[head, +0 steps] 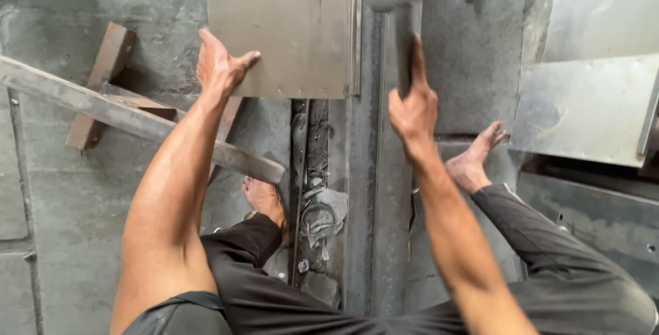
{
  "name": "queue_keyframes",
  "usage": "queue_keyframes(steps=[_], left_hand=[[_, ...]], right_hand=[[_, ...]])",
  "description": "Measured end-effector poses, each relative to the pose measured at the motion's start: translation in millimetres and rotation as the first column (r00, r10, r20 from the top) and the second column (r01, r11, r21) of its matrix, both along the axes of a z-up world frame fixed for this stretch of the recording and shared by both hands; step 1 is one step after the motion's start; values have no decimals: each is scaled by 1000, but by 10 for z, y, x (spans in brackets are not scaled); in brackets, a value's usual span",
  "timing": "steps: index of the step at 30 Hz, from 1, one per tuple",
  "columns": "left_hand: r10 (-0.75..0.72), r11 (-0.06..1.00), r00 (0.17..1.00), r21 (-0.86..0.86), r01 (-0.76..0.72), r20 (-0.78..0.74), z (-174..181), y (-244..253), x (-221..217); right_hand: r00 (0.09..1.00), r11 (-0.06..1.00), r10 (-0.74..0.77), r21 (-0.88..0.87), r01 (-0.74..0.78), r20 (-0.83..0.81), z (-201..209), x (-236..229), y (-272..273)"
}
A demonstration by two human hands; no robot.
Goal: The person sits on the floor and uses a hammer and a metal chisel to shape a square metal sheet resting on a steel beam. They repeatedly strike the chisel to bend the edges of the sheet, occasionally flipping it over to work on different sides. The person also uses a rubber mallet to flatten the sheet and aligns it with another metal piece before standing up and walking away.
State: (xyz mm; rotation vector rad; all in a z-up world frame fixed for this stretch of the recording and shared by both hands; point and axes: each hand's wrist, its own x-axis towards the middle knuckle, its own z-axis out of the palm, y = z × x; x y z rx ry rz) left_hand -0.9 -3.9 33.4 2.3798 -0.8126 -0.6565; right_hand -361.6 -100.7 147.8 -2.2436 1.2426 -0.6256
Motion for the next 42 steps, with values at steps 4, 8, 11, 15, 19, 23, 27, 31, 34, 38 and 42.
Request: queue_keyframes(steps=[4, 8, 11, 15, 19, 23, 27, 31, 34, 38, 42], left_hand=[[21, 993, 999, 113, -16, -40, 2, -2, -23], [1, 997, 1000, 76, -1, -3, 30, -2, -56], [40, 984, 995, 179, -24, -89, 28, -45, -12], [0, 999, 1000, 47, 0, -3, 16, -10, 23], [-3, 1000, 1000, 27, 3, -20, -43, 75, -41], [-4, 999, 999, 41, 3, 36, -57, 20, 0], [0, 998, 1000, 64, 0, -1, -45, -56, 10], [5, 997, 1000, 76, -5, 2, -69, 45, -41], [6, 997, 1000, 74, -7, 13, -29, -12, -21], [1, 997, 1000, 75, -1, 2, 4, 14, -30], [14, 993, 999, 114, -10, -36, 103, -5, -59]], right_hand=[[982, 966, -119, 210, 148, -144, 15, -31, 190], [989, 981, -130, 135, 138, -69, 39, -68, 319], [969, 963, -119, 214, 166, -216, 14, -129, 472], [994, 984, -111, 138, 111, -6, 76, -203, 657], [948, 926, -129, 306, 219, -290, 100, -299, 796], [977, 955, -139, 238, 175, -162, 45, -330, 942], [987, 967, -128, 210, 145, -93, 76, -464, 1051], [989, 968, -137, 203, 146, -60, 27, -530, 1260], [987, 972, -115, 192, 135, -112, -30, -507, 1270], [976, 942, -158, 271, 195, -152, -95, -460, 1183], [991, 972, -103, 205, 119, -86, -266, -230, 659]])
